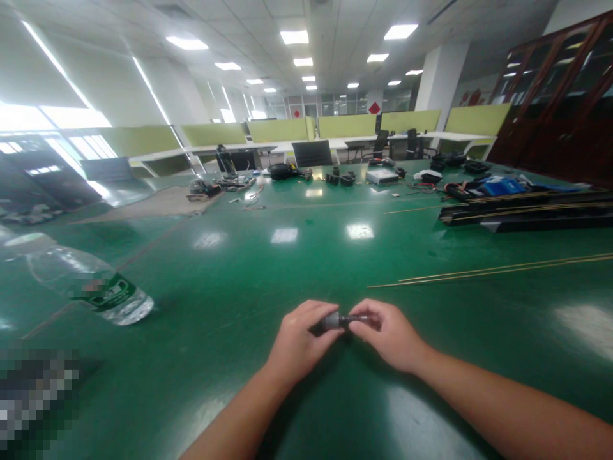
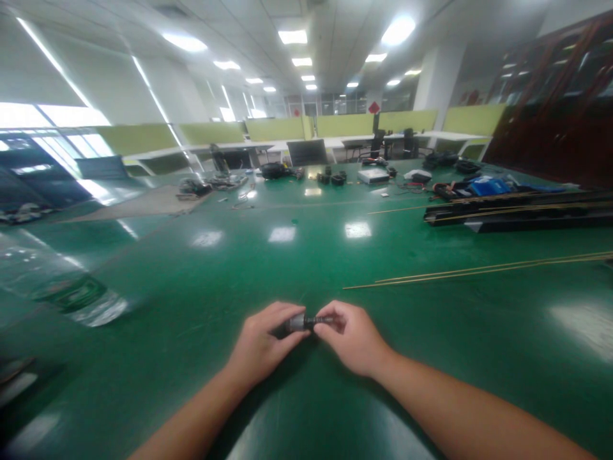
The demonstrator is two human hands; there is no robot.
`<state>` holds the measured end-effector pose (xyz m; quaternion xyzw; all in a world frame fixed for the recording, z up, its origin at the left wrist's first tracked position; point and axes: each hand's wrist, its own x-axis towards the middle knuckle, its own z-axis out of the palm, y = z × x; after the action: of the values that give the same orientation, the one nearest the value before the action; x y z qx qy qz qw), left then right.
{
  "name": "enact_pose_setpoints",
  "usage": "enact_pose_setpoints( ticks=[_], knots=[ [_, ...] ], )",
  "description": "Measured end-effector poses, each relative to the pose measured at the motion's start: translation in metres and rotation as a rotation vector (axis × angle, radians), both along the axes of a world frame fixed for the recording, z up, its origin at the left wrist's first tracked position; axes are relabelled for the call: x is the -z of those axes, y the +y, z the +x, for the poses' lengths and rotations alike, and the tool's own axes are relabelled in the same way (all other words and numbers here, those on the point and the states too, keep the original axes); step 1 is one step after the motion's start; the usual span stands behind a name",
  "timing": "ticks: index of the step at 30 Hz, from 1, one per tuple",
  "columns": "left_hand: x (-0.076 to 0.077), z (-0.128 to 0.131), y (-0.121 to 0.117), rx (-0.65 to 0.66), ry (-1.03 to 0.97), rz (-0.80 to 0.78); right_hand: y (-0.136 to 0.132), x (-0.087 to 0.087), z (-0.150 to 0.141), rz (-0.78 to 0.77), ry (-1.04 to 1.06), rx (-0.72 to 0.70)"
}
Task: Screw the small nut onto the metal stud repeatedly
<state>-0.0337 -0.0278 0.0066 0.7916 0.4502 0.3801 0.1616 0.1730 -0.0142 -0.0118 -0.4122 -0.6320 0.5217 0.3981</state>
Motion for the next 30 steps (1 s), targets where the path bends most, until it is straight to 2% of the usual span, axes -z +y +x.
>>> enact_pose_setpoints(
  ticks=[21, 30],
  knots=[
    [-0.007, -0.008, 0.003, -0.017, 0.043, 0.063, 0.003, 0.003, 0.002, -0.052, 0.02, 0.025],
    [-0.012, -0.015, 0.005, -0.074, 0.077, 0.068, 0.002, 0.001, 0.002, -0.05, 0.032, 0.052]
  ],
)
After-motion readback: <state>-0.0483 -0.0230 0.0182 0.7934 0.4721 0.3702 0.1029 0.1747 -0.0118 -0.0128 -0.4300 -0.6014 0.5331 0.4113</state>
